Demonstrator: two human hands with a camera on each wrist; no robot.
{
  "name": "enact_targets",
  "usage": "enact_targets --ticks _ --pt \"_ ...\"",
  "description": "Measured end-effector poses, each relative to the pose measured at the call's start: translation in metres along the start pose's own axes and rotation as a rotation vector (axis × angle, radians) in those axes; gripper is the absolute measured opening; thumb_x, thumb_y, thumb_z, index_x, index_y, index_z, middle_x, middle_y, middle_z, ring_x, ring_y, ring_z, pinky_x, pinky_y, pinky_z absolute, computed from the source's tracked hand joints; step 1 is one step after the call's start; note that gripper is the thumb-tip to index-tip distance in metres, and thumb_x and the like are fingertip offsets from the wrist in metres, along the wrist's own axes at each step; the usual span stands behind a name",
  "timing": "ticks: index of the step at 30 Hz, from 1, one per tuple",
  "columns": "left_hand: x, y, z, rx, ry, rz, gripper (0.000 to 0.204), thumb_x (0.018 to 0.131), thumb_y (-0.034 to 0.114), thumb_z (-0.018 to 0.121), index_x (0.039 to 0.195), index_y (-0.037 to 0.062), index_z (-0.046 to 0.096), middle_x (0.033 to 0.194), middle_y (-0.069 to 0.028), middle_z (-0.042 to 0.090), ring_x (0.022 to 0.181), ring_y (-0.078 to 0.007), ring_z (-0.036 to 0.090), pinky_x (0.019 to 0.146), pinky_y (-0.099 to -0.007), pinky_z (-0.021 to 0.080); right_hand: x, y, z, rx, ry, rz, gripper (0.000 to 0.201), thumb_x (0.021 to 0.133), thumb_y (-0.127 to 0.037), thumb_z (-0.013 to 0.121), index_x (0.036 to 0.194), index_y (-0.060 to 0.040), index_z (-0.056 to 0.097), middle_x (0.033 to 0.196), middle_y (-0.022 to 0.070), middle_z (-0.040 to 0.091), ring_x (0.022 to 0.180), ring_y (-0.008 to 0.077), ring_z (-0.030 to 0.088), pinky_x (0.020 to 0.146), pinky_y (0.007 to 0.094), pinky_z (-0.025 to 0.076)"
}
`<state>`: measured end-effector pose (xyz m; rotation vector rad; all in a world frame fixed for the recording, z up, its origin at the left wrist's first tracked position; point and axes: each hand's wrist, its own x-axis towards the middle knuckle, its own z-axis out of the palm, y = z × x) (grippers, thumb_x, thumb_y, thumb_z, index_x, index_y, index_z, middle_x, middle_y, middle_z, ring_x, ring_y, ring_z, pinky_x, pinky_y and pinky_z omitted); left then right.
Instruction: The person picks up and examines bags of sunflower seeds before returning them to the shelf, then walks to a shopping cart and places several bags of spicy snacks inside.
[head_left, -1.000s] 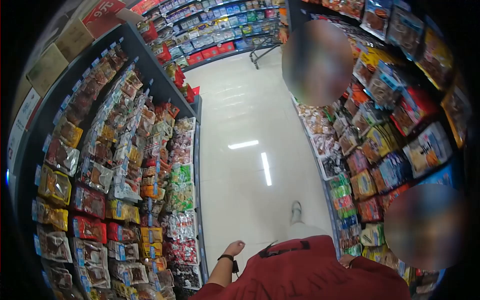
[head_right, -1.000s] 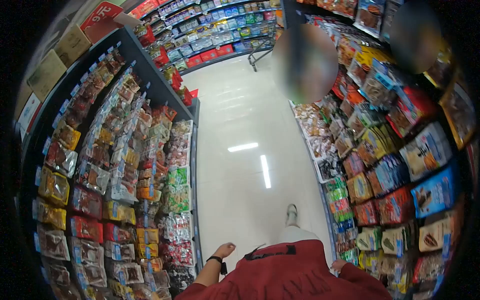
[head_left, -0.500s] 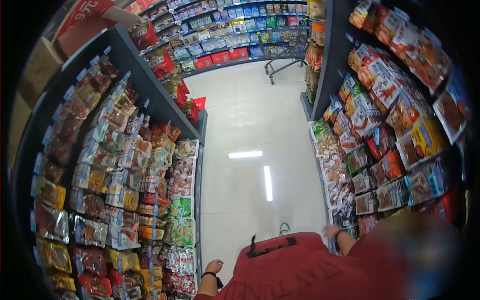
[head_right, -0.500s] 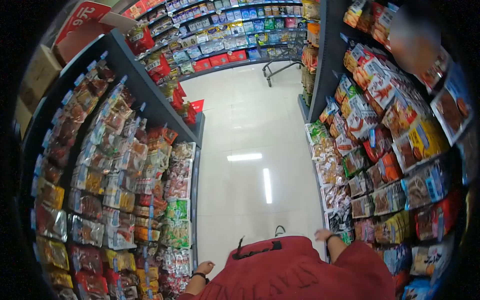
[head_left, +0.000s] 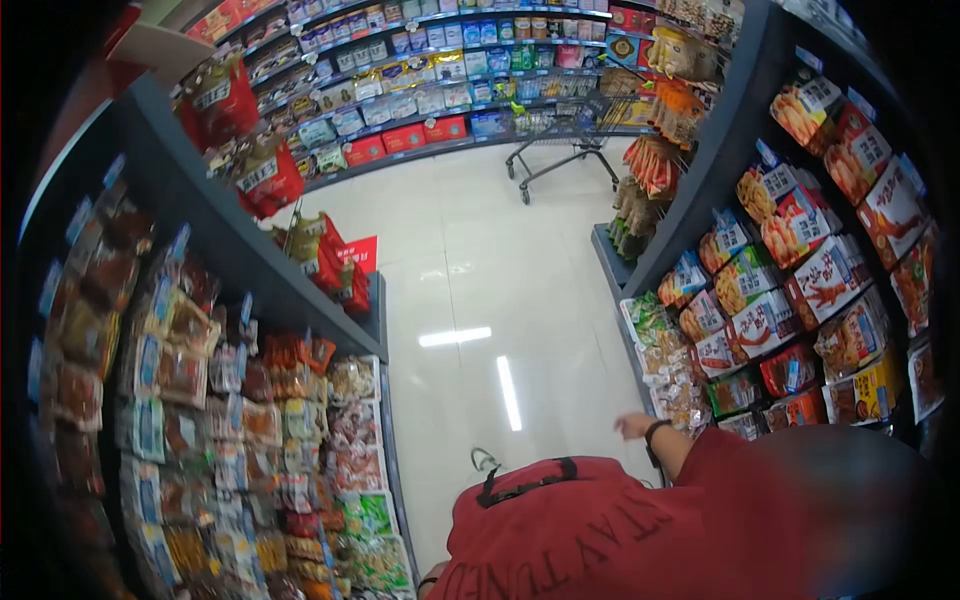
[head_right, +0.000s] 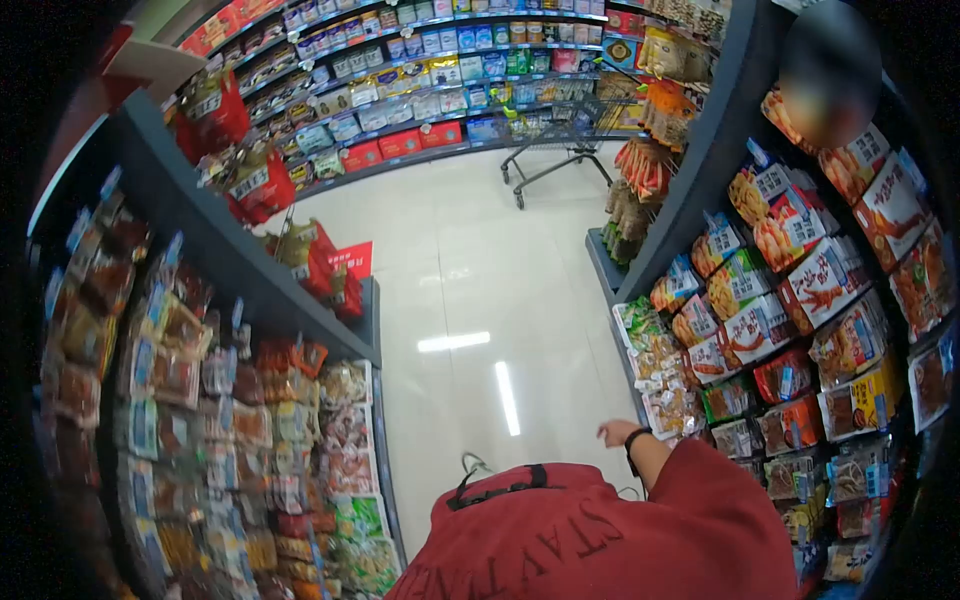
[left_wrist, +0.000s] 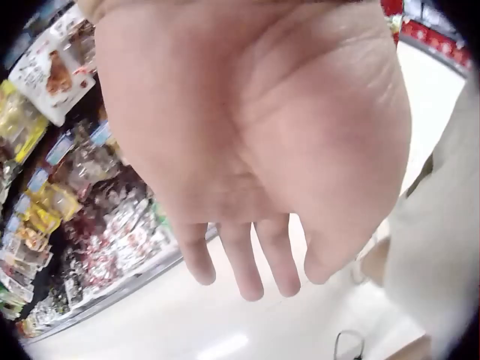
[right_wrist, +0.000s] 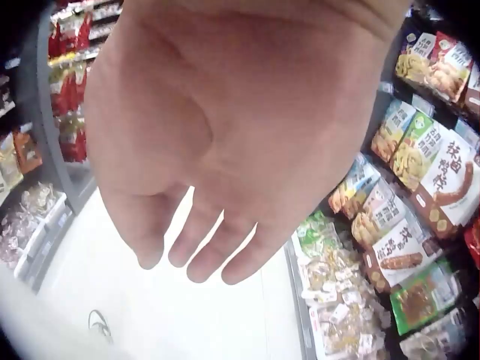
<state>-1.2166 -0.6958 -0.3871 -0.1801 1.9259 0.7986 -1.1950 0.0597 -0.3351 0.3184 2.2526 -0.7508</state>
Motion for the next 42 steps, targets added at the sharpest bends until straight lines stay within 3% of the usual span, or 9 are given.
enact_targets --ticks 5,9,15,20,23,29,30,36,42 --pt "0.099 0.15 -0.169 -0.177 0.08 -0.035 0.032 0.087 0.01 0.061 0.118 0.0066 0.068 0.094 -0.0056 0.071 0.075 -0.0162 0.063 0.065 -0.0323 0.051 0.024 -0.02 -0.011 0.08 -0.197 0.25 0.054 0.069 -0.015 0.073 0.123 -0.0173 0.07 0.111 0.0101 0.074 0.107 0.0265 0.067 0.093 0.0393 0.053" --pt "0.177 0.307 -0.284 -0.086 0.064 0.021 0.026 0.085 0.003 0.061 0.11 0.0053 0.067 0.093 -0.0045 0.069 0.077 -0.0139 0.061 0.064 -0.0304 0.05 0.074 -0.04 -0.032 0.367 -0.264 0.39 0.057 0.071 -0.011 0.075 0.127 -0.0142 0.068 0.106 0.0069 0.073 0.096 0.0179 0.065 0.078 0.0339 0.055" --pt "0.36 0.41 -0.388 0.054 0.109 0.076 0.019 0.088 0.012 0.066 0.106 0.0044 0.069 0.091 -0.0057 0.069 0.081 -0.0181 0.063 0.072 -0.0335 0.053 0.207 -0.046 -0.106 0.59 -0.408 0.471 0.063 0.077 -0.015 0.076 0.138 -0.0132 0.061 0.123 0.0087 0.07 0.111 0.0226 0.065 0.089 0.0367 0.055" --pt "0.372 0.545 -0.416 -0.016 0.057 -0.145 0.024 0.089 0.013 0.065 0.111 0.0038 0.07 0.098 -0.0079 0.071 0.086 -0.0206 0.065 0.078 -0.0354 0.052 0.35 -0.078 -0.298 0.322 -0.47 0.238 0.058 0.073 -0.028 0.08 0.127 -0.01 0.069 0.122 0.0103 0.07 0.108 0.0241 0.066 0.089 0.0414 0.053" --pt "0.396 0.555 -0.433 0.133 -0.071 -0.067 0.027 0.089 0.012 0.065 0.115 0.0052 0.069 0.1 -0.0091 0.071 0.085 -0.0191 0.064 0.076 -0.0347 0.052 0.477 -0.071 -0.419 0.398 -0.335 0.273 0.059 0.067 -0.017 0.079 0.125 -0.0108 0.068 0.115 0.0105 0.071 0.1 0.0231 0.066 0.085 0.0395 0.054" --pt "0.421 0.642 -0.46 0.114 -0.101 -0.155 0.03 0.086 0.011 0.068 0.116 0.009 0.071 0.096 -0.0096 0.073 0.083 -0.0204 0.065 0.075 -0.0351 0.053 0.67 -0.252 -0.74 0.276 -0.083 -0.13 0.05 0.073 0.0 0.068 0.122 -0.0054 0.065 0.109 0.0107 0.07 0.099 0.0222 0.066 0.087 0.0361 0.055" --pt "0.498 0.567 -0.437 0.179 -0.207 0.022 0.035 0.088 0.028 0.068 0.117 0.0096 0.072 0.103 -0.013 0.074 0.092 -0.0231 0.069 0.079 -0.0382 0.054 0.701 -0.284 -0.777 0.297 -0.029 -0.179 0.049 0.074 0.0 0.067 0.122 -0.0053 0.065 0.109 0.0106 0.07 0.098 0.0218 0.066 0.087 0.0354 0.055" --pt "0.502 0.692 -0.537 0.0 -0.117 0.022 0.036 0.088 0.03 0.067 0.117 0.0095 0.071 0.104 -0.0134 0.074 0.094 -0.0236 0.069 0.08 -0.0386 0.054 0.874 -0.392 -0.876 0.181 -0.022 -0.347 0.042 0.071 0.004 0.062 0.112 -0.0045 0.068 0.097 0.0079 0.068 0.093 0.0192 0.065 0.078 0.033 0.055" --pt "0.515 0.767 -0.632 -0.15 -0.016 -0.044 0.037 0.089 0.032 0.066 0.118 0.0095 0.071 0.105 -0.0139 0.074 0.095 -0.0242 0.069 0.081 -0.0391 0.054 0.969 -0.433 -0.923 -0.14 -0.112 -0.006 0.045 0.075 -0.029 0.08 0.111 -0.0035 0.072 0.104 0.0174 0.075 0.099 0.0261 0.071 0.087 0.0368 0.055"
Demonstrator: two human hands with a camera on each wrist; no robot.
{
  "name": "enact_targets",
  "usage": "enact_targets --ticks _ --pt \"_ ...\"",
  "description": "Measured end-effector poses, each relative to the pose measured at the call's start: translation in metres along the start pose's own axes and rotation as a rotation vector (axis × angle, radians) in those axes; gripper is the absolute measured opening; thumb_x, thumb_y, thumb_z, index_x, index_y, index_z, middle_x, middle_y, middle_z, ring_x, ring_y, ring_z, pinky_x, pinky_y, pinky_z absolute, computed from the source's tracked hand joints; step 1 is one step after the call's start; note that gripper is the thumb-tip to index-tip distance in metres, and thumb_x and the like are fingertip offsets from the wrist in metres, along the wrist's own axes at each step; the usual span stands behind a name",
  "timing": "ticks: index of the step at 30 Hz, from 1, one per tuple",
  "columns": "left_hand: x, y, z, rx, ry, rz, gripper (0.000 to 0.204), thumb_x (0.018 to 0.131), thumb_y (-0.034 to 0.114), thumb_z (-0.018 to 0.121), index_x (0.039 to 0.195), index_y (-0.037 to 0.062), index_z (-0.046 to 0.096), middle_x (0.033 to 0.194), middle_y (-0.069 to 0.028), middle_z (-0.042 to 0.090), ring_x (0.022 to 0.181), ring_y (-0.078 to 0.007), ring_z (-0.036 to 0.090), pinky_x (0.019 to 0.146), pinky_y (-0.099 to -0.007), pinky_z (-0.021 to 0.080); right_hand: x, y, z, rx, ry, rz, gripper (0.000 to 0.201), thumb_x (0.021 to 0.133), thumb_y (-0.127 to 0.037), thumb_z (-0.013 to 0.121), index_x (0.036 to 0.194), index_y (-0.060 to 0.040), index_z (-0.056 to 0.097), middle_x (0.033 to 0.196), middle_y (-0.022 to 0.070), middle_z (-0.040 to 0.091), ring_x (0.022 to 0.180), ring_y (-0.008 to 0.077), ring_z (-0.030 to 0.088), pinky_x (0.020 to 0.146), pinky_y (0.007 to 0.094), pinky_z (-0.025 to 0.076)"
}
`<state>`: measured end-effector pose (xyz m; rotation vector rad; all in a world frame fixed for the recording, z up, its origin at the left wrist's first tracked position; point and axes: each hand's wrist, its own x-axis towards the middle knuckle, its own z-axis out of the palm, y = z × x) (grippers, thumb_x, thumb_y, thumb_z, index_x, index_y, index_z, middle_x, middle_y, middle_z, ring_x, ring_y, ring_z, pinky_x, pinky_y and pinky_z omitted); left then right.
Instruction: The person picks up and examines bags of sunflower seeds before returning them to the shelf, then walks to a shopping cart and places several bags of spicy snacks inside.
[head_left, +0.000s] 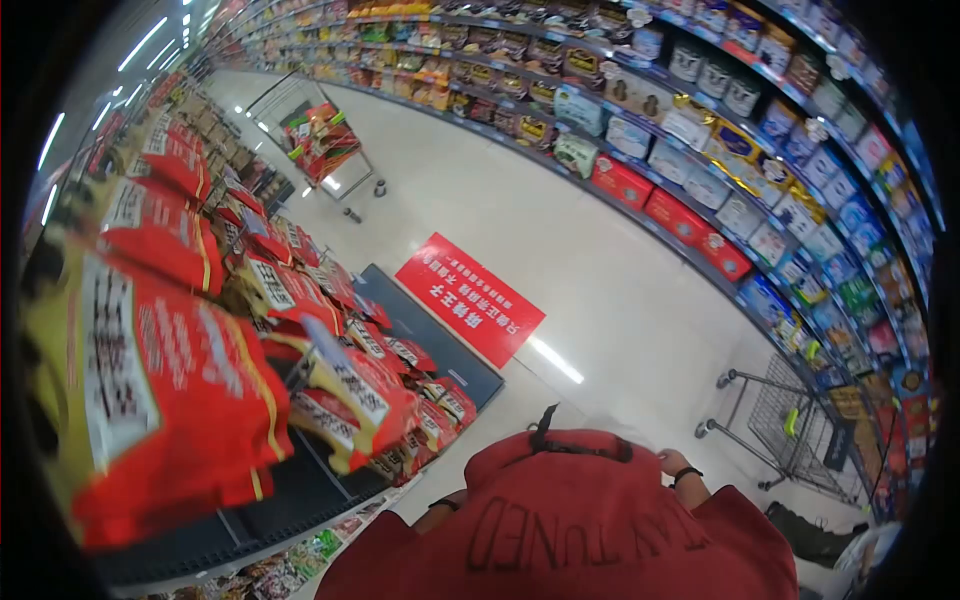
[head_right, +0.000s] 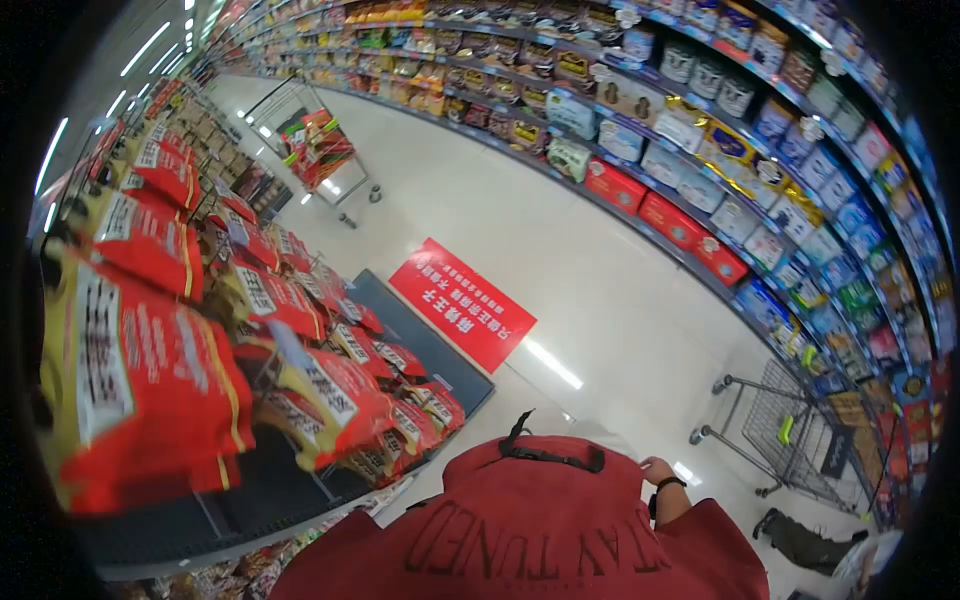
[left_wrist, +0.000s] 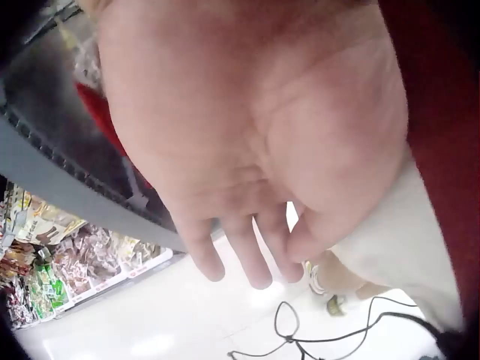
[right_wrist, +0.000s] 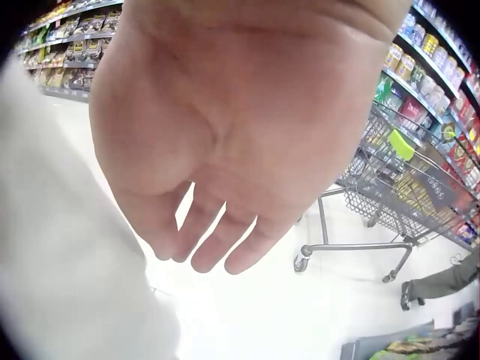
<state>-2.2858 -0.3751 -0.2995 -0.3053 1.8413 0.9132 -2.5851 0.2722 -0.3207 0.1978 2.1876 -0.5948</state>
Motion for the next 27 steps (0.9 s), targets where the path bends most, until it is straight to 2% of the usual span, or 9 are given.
enact_targets --ticks 1,3,7,12,13,14,16,22,27 --pt "-0.005 0.013 -0.013 -0.012 0.0 -0.018 0.038 0.089 0.033 0.066 0.118 0.0094 0.071 0.106 -0.0139 0.074 0.096 -0.0243 0.069 0.081 -0.0392 0.054 0.07 0.068 0.025 0.08 -0.048 -0.09 0.059 0.073 -0.033 0.086 0.118 -0.0009 0.068 0.104 0.0176 0.075 0.096 0.0265 0.072 0.084 0.0372 0.056" --pt "0.008 0.044 -0.039 -0.039 0.01 -0.041 0.038 0.089 0.033 0.066 0.118 0.0094 0.071 0.106 -0.0141 0.074 0.096 -0.0245 0.069 0.082 -0.0394 0.054 0.094 0.051 -0.009 0.12 -0.271 -0.05 0.066 0.073 -0.029 0.087 0.127 -0.0011 0.062 0.105 0.0167 0.074 0.094 0.0273 0.072 0.081 0.0389 0.057" --pt "0.069 0.101 -0.082 -0.111 0.072 -0.07 0.039 0.089 0.035 0.065 0.118 0.0094 0.071 0.107 -0.0144 0.074 0.098 -0.0249 0.069 0.082 -0.0397 0.054 0.128 -0.073 -0.133 0.182 -0.438 0.221 0.064 0.079 -0.023 0.084 0.132 0.0039 0.058 0.113 0.0155 0.071 0.096 0.0265 0.07 0.081 0.0407 0.056" --pt "0.129 0.211 -0.162 -0.16 0.111 -0.084 0.041 0.089 0.037 0.064 0.118 0.0093 0.071 0.108 -0.0148 0.074 0.099 -0.0254 0.069 0.083 -0.0401 0.054 0.244 -0.223 -0.308 -0.19 -0.437 0.094 0.054 0.093 -0.047 0.058 0.121 -0.0021 0.069 0.122 0.018 0.07 0.115 0.0294 0.064 0.099 0.0408 0.048" --pt "0.135 0.238 -0.183 -0.169 0.124 -0.083 0.041 0.089 0.037 0.064 0.118 0.0093 0.071 0.108 -0.0149 0.074 0.099 -0.0255 0.069 0.083 -0.0402 0.054 0.342 -0.182 -0.311 -0.314 -0.323 -0.22 0.057 0.093 -0.048 0.057 0.122 0.0001 0.067 0.116 0.0172 0.073 0.107 0.032 0.067 0.094 0.0435 0.051" --pt "0.144 0.259 -0.205 -0.18 0.138 -0.084 0.041 0.089 0.038 0.064 0.118 0.0093 0.071 0.108 -0.015 0.073 0.1 -0.0256 0.069 0.083 -0.0403 0.054 0.373 -0.235 -0.348 -0.409 -0.212 -0.276 0.048 0.091 -0.036 0.063 0.121 0.0013 0.067 0.109 0.018 0.073 0.101 0.0295 0.07 0.086 0.0428 0.055" --pt "0.157 0.3 -0.236 -0.217 0.169 -0.09 0.042 0.089 0.038 0.063 0.118 0.0093 0.071 0.109 -0.0151 0.073 0.1 -0.0258 0.069 0.084 -0.0405 0.054 0.496 -0.264 -0.39 0.184 -0.353 -0.408 0.033 0.082 -0.001 0.061 0.115 -0.0016 0.067 0.099 0.0169 0.071 0.09 0.022 0.069 0.076 0.0337 0.058" --pt "0.193 0.356 -0.291 -0.358 0.245 -0.128 0.044 0.09 0.041 0.062 0.119 0.0092 0.071 0.11 -0.0156 0.073 0.102 -0.0264 0.069 0.084 -0.041 0.054 0.603 -0.546 -0.527 -0.163 -0.273 -0.613 0.045 0.072 0.003 0.067 0.116 -0.0057 0.067 0.102 0.0102 0.072 0.096 0.022 0.068 0.084 0.0345 0.055" --pt "0.248 0.347 -0.389 -0.419 0.33 -0.1 0.045 0.09 0.043 0.062 0.119 0.0091 0.071 0.111 -0.016 0.073 0.103 -0.0269 0.07 0.085 -0.0414 0.054 0.634 -0.724 -0.521 -0.298 -0.232 -0.686 0.046 0.07 0.005 0.062 0.115 -0.0072 0.066 0.102 0.0081 0.071 0.096 0.0206 0.067 0.084 0.0344 0.054"
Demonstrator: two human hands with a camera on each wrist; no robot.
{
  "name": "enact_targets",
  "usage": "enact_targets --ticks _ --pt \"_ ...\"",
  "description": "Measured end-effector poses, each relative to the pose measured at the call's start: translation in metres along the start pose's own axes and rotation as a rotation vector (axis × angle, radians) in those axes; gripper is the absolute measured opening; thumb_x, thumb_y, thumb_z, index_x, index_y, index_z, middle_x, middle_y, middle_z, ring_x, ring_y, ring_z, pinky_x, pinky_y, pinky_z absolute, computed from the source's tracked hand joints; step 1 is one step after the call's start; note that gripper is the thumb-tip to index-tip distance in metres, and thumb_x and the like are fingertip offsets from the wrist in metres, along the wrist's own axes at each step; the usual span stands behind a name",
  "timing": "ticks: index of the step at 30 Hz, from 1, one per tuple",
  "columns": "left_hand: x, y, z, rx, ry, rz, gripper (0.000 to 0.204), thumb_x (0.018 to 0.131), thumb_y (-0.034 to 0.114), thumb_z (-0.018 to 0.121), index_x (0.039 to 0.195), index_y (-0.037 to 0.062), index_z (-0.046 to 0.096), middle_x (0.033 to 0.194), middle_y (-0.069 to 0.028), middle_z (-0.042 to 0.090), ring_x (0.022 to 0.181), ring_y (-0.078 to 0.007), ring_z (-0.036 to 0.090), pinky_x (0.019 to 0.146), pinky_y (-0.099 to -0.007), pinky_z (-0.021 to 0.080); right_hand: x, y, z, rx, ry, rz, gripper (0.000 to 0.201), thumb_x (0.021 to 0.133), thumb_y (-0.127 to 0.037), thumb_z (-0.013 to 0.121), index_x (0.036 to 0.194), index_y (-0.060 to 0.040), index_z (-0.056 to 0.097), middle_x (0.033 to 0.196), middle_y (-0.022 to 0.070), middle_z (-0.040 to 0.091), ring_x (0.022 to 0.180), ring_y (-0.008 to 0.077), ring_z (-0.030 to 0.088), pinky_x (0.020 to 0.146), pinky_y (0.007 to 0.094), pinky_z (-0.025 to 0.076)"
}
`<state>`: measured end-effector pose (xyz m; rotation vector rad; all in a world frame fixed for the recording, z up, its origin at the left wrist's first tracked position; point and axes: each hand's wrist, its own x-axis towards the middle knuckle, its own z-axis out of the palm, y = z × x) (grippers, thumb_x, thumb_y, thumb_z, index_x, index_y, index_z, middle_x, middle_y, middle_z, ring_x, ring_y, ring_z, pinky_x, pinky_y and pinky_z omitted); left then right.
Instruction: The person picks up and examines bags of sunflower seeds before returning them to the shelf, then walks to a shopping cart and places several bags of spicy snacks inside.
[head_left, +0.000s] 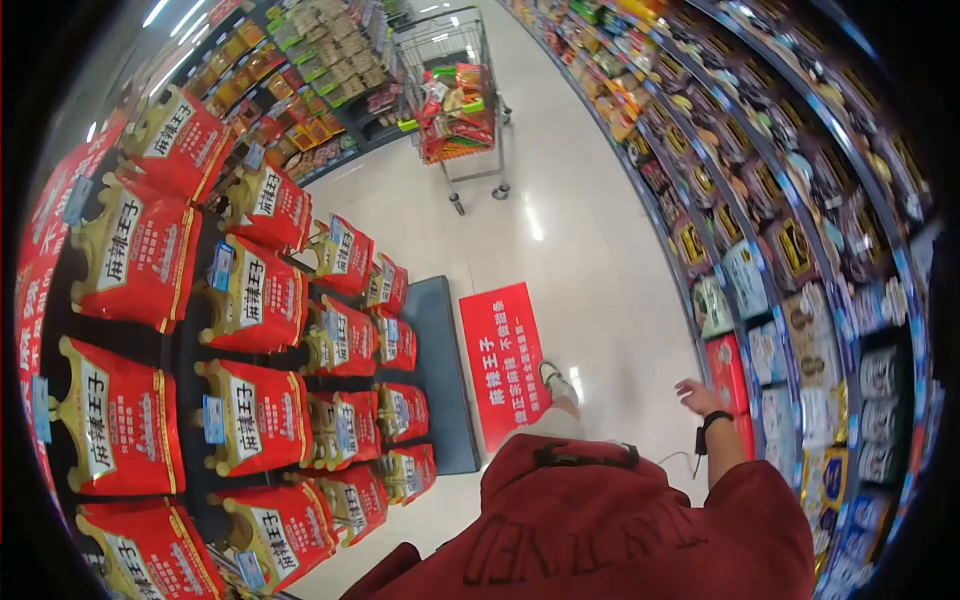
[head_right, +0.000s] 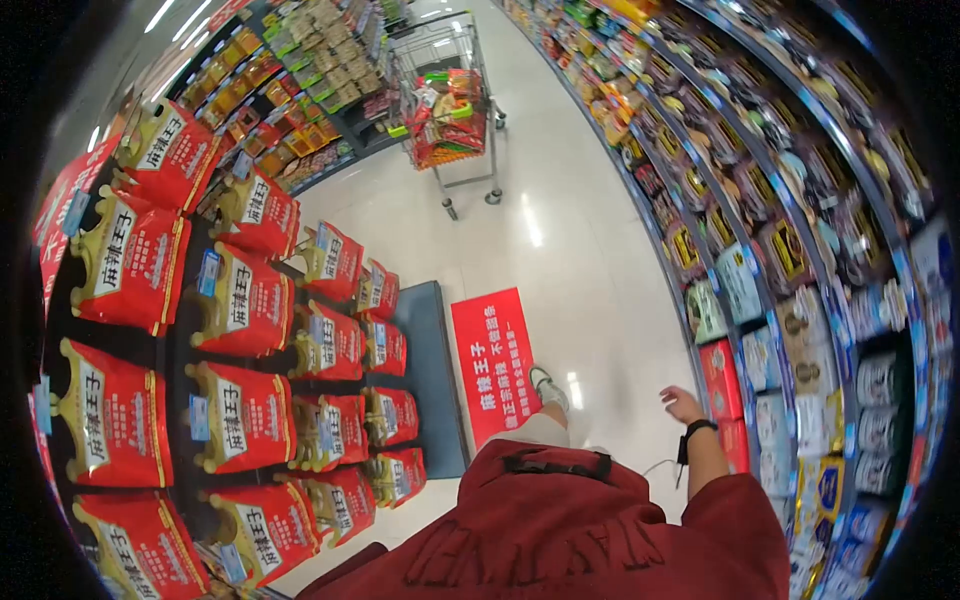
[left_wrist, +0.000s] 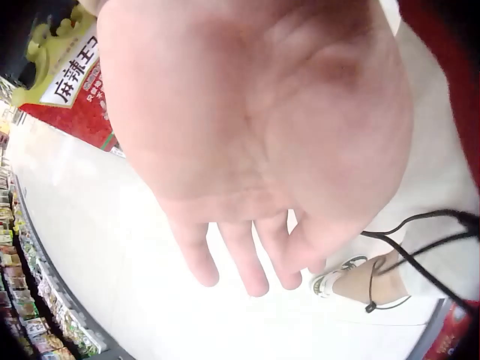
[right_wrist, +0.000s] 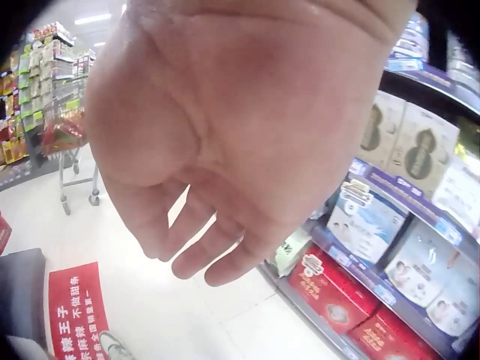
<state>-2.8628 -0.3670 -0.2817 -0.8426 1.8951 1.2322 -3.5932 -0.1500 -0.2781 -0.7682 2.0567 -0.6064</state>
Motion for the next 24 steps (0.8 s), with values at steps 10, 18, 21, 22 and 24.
enact_targets --ticks 10,18,21,22,24 --pt "0.219 0.074 -0.285 0.043 0.148 -0.083 0.045 0.097 0.043 0.049 0.112 0.0067 0.071 0.119 -0.0211 0.069 0.113 -0.0375 0.066 0.094 -0.0486 0.052 0.14 0.016 -0.037 0.302 -0.338 0.494 0.048 0.081 -0.004 0.069 0.128 -0.0109 0.065 0.102 0.006 0.073 0.082 0.0157 0.067 0.065 0.0344 0.055" --pt "0.288 0.166 -0.588 -0.528 0.759 0.114 0.027 0.088 0.011 0.054 0.11 0.0024 0.069 0.107 -0.0198 0.072 0.107 -0.0331 0.068 0.093 -0.0414 0.053 0.305 -0.034 -0.099 0.352 -0.479 0.425 0.051 0.089 -0.01 0.068 0.137 -0.0025 0.052 0.103 0.0153 0.071 0.07 0.0231 0.066 0.05 0.0385 0.049" --pt "0.32 0.168 -0.634 -0.276 0.751 -0.033 0.026 0.091 0.017 0.057 0.11 0.0033 0.067 0.107 -0.0228 0.071 0.105 -0.0385 0.067 0.09 -0.0437 0.053 0.407 -0.115 -0.138 -0.008 -0.561 0.34 0.052 0.092 -0.014 0.065 0.139 -0.0003 0.049 0.111 0.0187 0.07 0.081 0.0303 0.068 0.059 0.042 0.053" --pt "0.332 0.161 -0.634 -0.284 0.737 -0.077 0.028 0.093 0.022 0.056 0.11 0.0035 0.067 0.108 -0.0238 0.07 0.106 -0.0402 0.066 0.09 -0.0454 0.053 0.435 -0.148 -0.154 -0.127 -0.583 0.311 0.052 0.093 -0.015 0.064 0.14 0.0005 0.048 0.113 0.0199 0.07 0.084 0.0327 0.069 0.062 0.0432 0.054" --pt "0.381 0.109 -0.604 -0.183 0.697 -0.21 0.034 0.09 0.028 0.061 0.11 0.0022 0.071 0.107 -0.022 0.072 0.099 -0.0358 0.07 0.086 -0.0454 0.054 0.479 -0.208 -0.182 -0.352 -0.62 0.251 0.053 0.096 -0.017 0.063 0.142 0.002 0.046 0.118 0.0222 0.069 0.091 0.0375 0.07 0.068 0.0456 0.057"
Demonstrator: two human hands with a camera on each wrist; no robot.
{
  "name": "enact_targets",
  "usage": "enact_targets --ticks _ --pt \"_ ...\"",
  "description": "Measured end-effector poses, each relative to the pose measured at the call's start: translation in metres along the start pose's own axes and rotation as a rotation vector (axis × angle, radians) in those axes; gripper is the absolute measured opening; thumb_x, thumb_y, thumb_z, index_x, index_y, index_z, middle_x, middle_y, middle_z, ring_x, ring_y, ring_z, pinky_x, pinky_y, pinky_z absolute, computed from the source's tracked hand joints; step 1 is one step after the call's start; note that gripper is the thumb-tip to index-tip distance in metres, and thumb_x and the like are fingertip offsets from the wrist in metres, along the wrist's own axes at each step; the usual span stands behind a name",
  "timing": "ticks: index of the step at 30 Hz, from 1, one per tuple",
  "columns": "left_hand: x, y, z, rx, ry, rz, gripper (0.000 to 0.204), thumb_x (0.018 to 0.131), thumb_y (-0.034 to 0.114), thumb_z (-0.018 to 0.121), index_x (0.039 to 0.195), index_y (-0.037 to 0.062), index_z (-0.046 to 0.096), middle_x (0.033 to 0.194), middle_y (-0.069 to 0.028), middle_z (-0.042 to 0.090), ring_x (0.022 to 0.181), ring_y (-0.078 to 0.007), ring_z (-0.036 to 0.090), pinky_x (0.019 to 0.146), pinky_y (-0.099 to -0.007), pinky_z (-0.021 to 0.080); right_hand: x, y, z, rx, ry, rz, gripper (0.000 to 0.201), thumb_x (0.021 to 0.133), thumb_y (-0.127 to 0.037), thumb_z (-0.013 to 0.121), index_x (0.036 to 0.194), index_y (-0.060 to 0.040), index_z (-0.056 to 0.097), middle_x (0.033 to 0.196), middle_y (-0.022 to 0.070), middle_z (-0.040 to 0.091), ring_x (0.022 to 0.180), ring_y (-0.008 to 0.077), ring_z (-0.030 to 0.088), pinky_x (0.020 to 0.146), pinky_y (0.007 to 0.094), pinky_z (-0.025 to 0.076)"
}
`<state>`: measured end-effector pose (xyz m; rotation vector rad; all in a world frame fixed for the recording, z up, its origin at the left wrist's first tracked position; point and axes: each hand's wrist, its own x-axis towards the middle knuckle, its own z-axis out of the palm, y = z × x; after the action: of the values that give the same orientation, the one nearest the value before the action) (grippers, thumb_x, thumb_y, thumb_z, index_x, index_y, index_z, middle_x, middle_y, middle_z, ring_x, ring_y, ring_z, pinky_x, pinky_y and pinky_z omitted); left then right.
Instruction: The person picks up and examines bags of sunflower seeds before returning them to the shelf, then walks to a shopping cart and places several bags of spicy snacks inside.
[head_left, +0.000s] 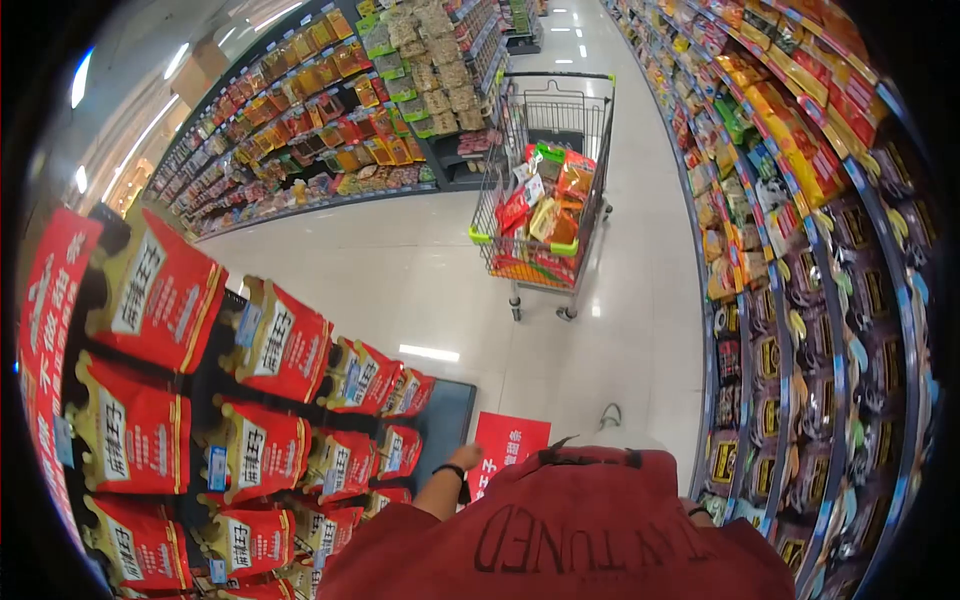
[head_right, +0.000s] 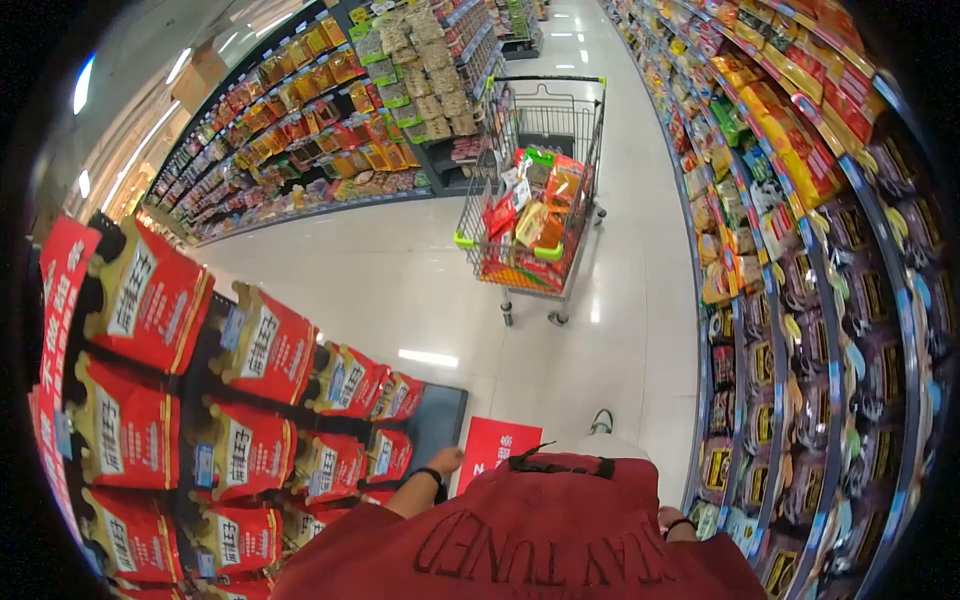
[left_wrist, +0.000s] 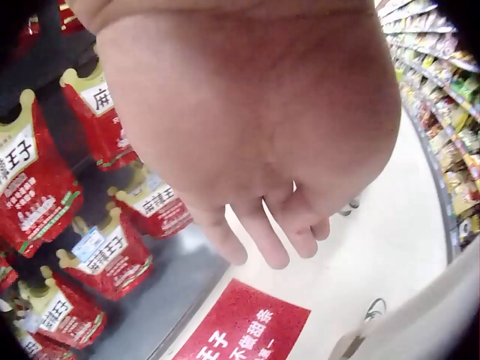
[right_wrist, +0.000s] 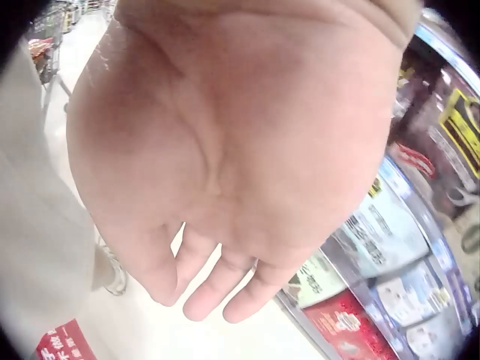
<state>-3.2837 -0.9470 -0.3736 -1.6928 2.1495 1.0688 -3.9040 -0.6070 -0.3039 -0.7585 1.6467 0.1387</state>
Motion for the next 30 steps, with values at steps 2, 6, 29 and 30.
enact_targets --ticks 2,6,29,30 --pt "-0.023 0.024 -0.019 0.073 -0.303 -0.127 0.044 0.093 0.038 0.055 0.115 0.0035 0.071 0.115 -0.0215 0.071 0.107 -0.0374 0.067 0.092 -0.049 0.051 0.064 -0.017 -0.079 -0.018 0.16 -0.174 0.052 0.087 -0.027 0.073 0.128 0.0025 0.063 0.115 0.0171 0.073 0.1 0.034 0.07 0.08 0.0412 0.057" --pt "-0.013 0.034 -0.007 -0.043 -0.408 -0.168 0.037 0.09 0.029 0.063 0.115 0.0043 0.072 0.123 -0.0195 0.069 0.114 -0.0351 0.066 0.1 -0.0451 0.05 0.223 -0.038 -0.254 -0.385 0.314 -0.693 0.039 0.092 -0.038 0.057 0.109 -0.0043 0.07 0.095 0.018 0.073 0.085 0.0339 0.069 0.08 0.0474 0.054" --pt "0.434 0.2 -0.393 -0.887 0.26 -0.222 0.085 0.1 0.05 0.053 0.15 -0.0113 0.022 0.111 -0.025 0.067 0.096 -0.0297 0.067 0.086 -0.0378 0.053 0.285 -0.722 -0.57 0.466 0.369 -0.262 0.075 0.1 -0.053 0.052 0.156 -0.007 0.028 0.144 0.0186 0.05 0.118 0.0323 0.062 0.091 0.0429 0.052" --pt "0.462 0.204 -0.401 -0.865 0.319 -0.144 0.087 0.1 0.049 0.055 0.148 -0.0131 0.018 0.112 -0.0267 0.066 0.098 -0.031 0.067 0.088 -0.0384 0.053 0.283 -0.737 -0.58 0.526 0.366 -0.275 0.075 0.1 -0.053 0.052 0.156 -0.0076 0.029 0.147 0.0178 0.047 0.121 0.0335 0.059 0.094 0.044 0.051"
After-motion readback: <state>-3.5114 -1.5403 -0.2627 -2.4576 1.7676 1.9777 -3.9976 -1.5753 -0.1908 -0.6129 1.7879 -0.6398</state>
